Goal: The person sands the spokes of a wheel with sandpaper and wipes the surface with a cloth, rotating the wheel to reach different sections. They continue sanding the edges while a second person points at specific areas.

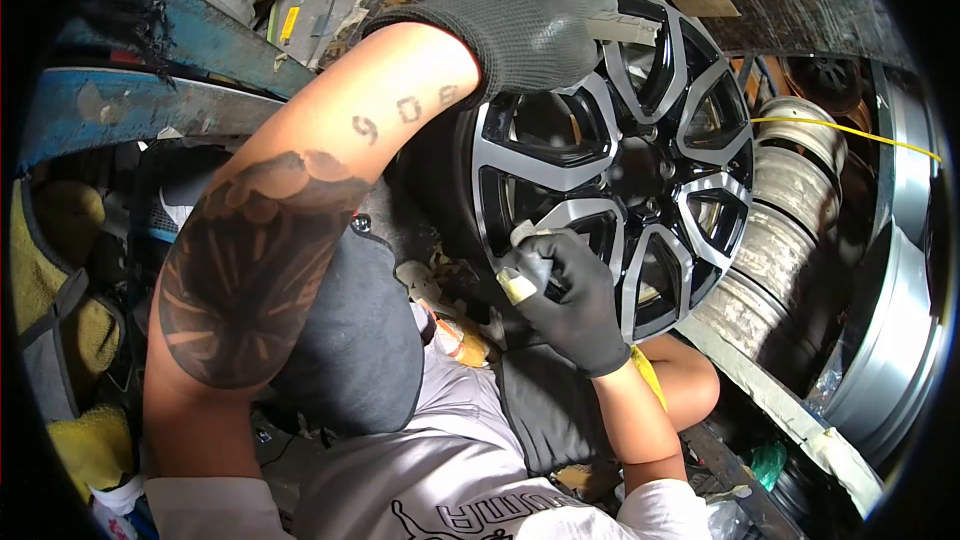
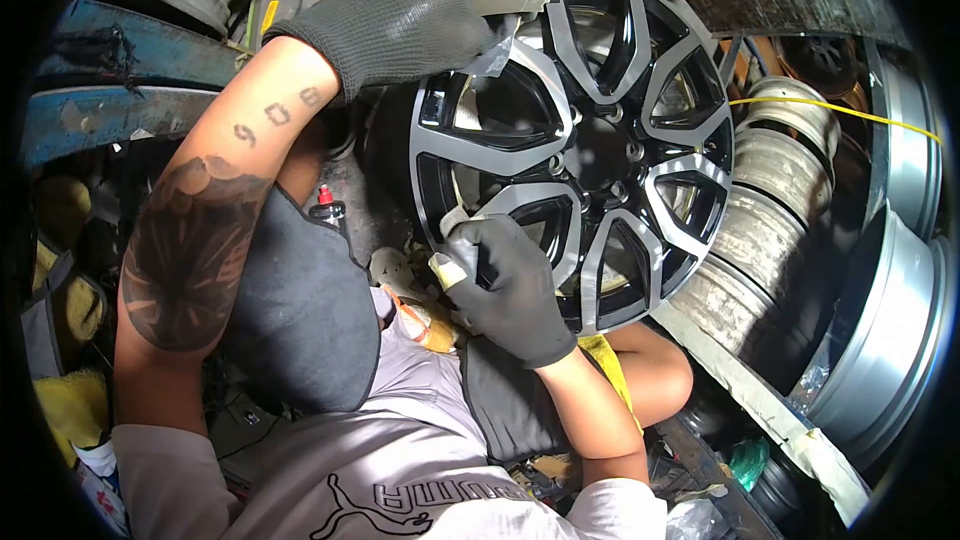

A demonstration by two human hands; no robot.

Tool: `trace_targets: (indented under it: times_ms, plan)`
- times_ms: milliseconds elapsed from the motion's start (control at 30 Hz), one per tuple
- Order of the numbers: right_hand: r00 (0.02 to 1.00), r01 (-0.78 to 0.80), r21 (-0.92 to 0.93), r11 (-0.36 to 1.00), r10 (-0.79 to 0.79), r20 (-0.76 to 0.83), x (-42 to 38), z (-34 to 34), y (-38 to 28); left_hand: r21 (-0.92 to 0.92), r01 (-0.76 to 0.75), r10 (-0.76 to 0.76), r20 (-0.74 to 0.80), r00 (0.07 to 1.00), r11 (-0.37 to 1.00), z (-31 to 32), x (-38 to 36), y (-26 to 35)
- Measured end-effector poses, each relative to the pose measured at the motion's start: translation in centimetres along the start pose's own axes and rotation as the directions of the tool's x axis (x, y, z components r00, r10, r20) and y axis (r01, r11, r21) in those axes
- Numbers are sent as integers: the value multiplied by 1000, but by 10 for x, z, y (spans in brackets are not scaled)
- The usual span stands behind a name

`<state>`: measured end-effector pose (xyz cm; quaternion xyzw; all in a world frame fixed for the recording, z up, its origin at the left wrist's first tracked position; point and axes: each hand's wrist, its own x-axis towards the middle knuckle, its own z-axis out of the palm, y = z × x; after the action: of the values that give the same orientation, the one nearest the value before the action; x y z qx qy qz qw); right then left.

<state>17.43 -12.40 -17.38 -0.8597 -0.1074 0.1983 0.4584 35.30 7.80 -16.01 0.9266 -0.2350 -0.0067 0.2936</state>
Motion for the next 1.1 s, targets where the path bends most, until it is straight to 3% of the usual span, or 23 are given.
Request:
trace_targets:
  times_ms: [33, 167, 300, 433, 567, 667, 767, 800, 1100]
  plan:
    - [987, 161, -205, 965, -163, 7, 4, 1, -9, 1, 12, -12, 1, 1000, 1000, 0, 0, 0]
    - [997, 54, -246, 968, -41, 59, 1, 7, -20, -11, 3, -3, -21, 1000, 1000, 0, -1, 0]
    - [968, 251, -443, 860, -212, 137, 7, 13, -13, 21, 72, -72, 5, 997, 997, 1, 1, 7]
    - [963, 260, -613, 746, -157, 218, 9, 10, -19, 7, 106, -107, 54, 993, 994, -7, -2, 10]
    - [965, 249, -557, 793, -153, 214, 9, 12, -11, 22, 80, -81, 64, 995, 997, -4, 4, 4]
    - [968, 227, -546, 806, -124, 219, 8, 11, -16, -9, 70, -71, -22, 997, 997, -6, -5, -1]
    - [975, 205, -518, 830, -129, 179, 8, 15, -14, 12, 77, -77, 17, 997, 997, -9, -3, -1]
    - [975, 196, -511, 837, -111, 192, 8, 12, -17, -241, 0, 4, 13, 1000, 971, -31, -14, -5]
    - [981, 174, -457, 872, -113, 158, 15, 15, -9, -237, 1, 9, 41, 999, 971, -45, -22, 12]
